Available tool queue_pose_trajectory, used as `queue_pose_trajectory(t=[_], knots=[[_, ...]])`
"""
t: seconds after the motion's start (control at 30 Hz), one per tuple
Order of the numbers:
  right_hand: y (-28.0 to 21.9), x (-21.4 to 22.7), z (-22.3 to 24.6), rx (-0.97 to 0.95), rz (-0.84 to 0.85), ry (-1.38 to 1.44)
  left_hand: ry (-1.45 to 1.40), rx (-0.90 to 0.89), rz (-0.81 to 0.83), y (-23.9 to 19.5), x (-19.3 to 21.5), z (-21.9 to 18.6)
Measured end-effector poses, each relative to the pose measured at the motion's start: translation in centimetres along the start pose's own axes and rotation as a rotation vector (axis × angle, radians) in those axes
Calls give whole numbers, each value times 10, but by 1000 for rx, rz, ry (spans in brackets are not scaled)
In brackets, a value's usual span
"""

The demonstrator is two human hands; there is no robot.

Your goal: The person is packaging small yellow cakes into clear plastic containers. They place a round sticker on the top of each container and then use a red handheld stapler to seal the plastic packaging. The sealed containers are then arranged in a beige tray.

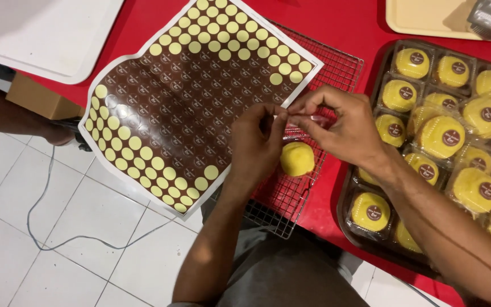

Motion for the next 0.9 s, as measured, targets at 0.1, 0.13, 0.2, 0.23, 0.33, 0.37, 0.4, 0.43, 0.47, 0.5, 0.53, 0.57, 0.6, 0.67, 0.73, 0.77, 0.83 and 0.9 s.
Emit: queue_pose_trajectory(t=[0.1,0.13,0.2,0.23,0.33,0.37,0.4,0.43,0.47,0.5,0.53,0.57,0.6,0.67,0.73,0.77,0.83,0.9], knots=[[-5,10,-20,-15,-55,4,-19,-76,5,2,-7,-4],[-5,10,-21,-17,-57,3,-20,-76,8,3,-9,0],[-7,13,-24,-26,-80,-112,87,-219,-2,4,-11,-7],[-8,21,-34,-28,-83,-113,86,-219,1,4,-9,-5],[-9,42,-51,-14,-85,-300,291,-375,-76,3,-1,-9],[-8,48,-53,-74,-63,-347,291,-339,-74,3,-2,0],[-7,54,-55,-134,-42,-395,290,-303,-71,4,-2,9],[-8,56,-56,-135,-44,-396,289,-304,-69,4,-1,10],[-10,58,-61,-177,-47,-406,292,-271,-30,5,-2,14],[-11,60,-66,-218,-50,-416,295,-239,8,6,-3,18],[-9,64,-60,-218,-52,-416,295,-241,9,9,-3,17],[-10,63,-64,-336,10,-433,380,-140,102,10,-10,26],[-13,63,-68,-452,74,-447,463,-39,195,10,-15,35],[-24,65,-97,-491,63,-524,477,-166,169,13,-21,36],[-28,66,-108,-527,48,-604,487,-296,142,16,-28,32],[-27,60,-106,-535,83,-587,455,-285,143,17,-30,34],[-23,51,-99,-543,116,-571,422,-275,146,19,-37,41],[-15,40,-87,-518,115,-316,477,-282,106,20,-39,48]])
Point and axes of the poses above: each hand's wrist, its own y-axis towards the middle knuckle, its own x-axis out of the back of the hand, z = x × y, the point moved 9 cm from there along y, towards the middle knuckle, and after that the axes turned 6 degrees about -x, right-handed, at the moved point
